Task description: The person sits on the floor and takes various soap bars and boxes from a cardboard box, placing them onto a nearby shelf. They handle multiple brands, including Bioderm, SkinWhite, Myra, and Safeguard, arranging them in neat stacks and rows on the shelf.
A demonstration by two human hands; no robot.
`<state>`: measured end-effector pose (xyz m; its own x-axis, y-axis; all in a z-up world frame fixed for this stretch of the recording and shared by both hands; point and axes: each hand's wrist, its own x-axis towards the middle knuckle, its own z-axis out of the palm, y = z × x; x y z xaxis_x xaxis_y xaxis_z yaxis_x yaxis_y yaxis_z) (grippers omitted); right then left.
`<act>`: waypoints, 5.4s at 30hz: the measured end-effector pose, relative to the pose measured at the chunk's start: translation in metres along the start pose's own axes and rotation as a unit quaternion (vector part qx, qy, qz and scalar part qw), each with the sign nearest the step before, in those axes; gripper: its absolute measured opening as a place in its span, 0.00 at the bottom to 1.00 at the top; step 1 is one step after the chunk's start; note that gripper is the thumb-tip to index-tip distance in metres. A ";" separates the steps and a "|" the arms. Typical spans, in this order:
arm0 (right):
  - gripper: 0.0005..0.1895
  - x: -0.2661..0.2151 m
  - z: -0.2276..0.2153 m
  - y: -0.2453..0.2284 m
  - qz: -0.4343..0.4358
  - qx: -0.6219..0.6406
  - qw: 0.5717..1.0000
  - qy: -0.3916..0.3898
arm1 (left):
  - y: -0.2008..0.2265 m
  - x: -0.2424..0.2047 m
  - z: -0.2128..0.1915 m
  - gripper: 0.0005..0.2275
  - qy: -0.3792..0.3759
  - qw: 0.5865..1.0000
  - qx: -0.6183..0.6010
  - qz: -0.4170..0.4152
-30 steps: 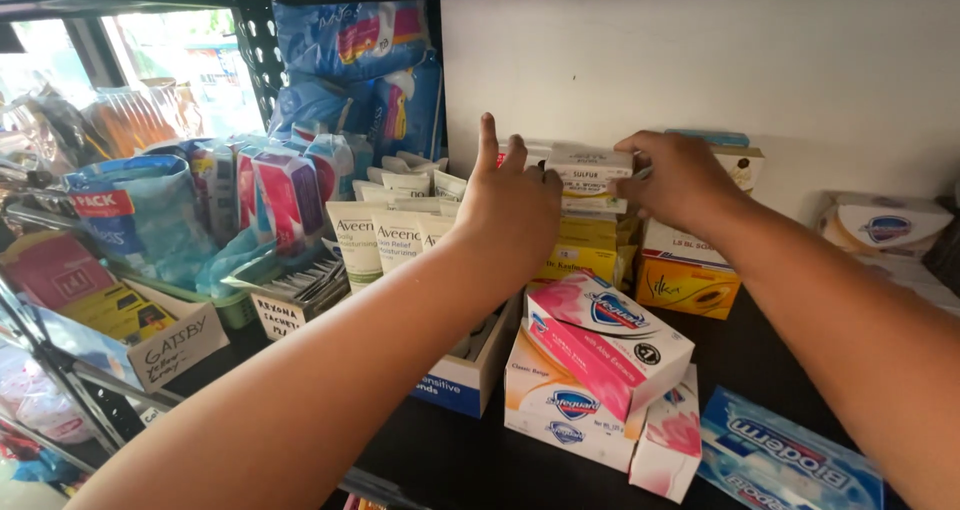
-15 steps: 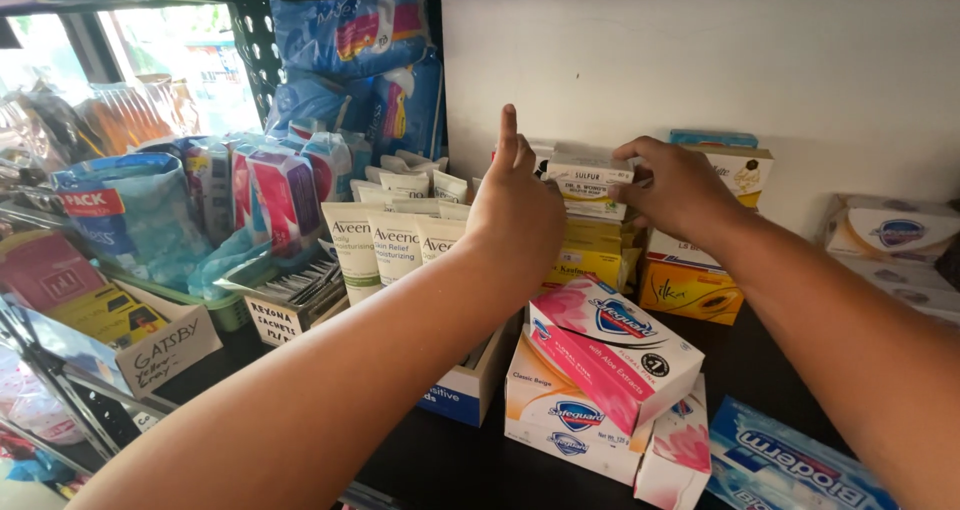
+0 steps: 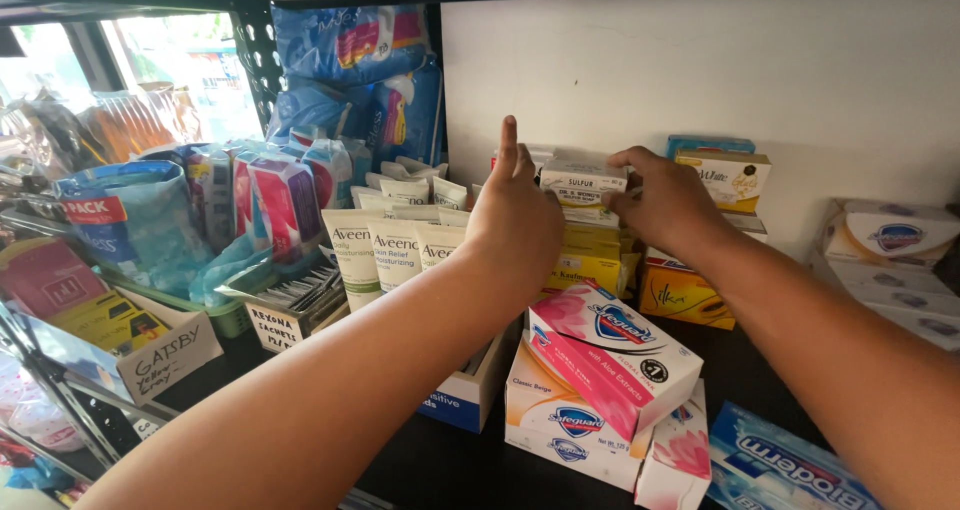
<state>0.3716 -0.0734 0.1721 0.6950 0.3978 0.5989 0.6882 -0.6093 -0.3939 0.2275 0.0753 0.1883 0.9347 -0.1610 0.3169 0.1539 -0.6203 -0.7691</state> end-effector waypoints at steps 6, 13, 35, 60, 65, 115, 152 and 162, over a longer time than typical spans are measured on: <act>0.34 -0.012 -0.012 0.008 -0.067 -0.056 0.995 0.039 | 0.000 -0.010 -0.007 0.17 0.032 0.999 0.000 0.003; 0.32 -0.077 -0.058 -0.022 -0.104 -0.033 0.991 0.072 | 0.007 -0.046 -0.009 0.19 0.230 0.972 -0.042 -0.019; 0.31 -0.296 -0.127 -0.071 -0.093 0.015 0.995 -0.016 | 0.056 -0.234 -0.092 0.19 0.374 0.880 -0.286 0.067; 0.15 -0.418 -0.010 -0.047 -0.005 0.077 0.950 -0.302 | 0.180 -0.275 0.002 0.08 0.237 0.767 -0.567 0.186; 0.16 -0.416 0.007 -0.045 0.041 -0.017 0.902 -0.429 | 0.202 -0.270 0.027 0.06 0.180 0.755 -0.583 0.240; 0.23 -0.544 0.121 0.054 -0.018 -0.140 0.669 -0.730 | 0.343 -0.389 0.023 0.17 -0.170 0.755 -0.463 0.434; 0.18 -0.469 0.109 0.023 0.149 0.264 0.801 -0.516 | 0.260 -0.268 0.096 0.09 -0.264 0.820 -0.412 0.296; 0.25 -0.455 0.098 0.013 0.150 0.109 0.788 -0.587 | 0.267 -0.265 0.094 0.10 -0.285 0.839 -0.358 0.293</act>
<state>0.0850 -0.1953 -0.1739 0.4585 0.6965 -0.5520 0.3871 -0.7156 -0.5814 0.0507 0.0241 -0.1534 0.8148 -0.3332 -0.4744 -0.4277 -0.8980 -0.1038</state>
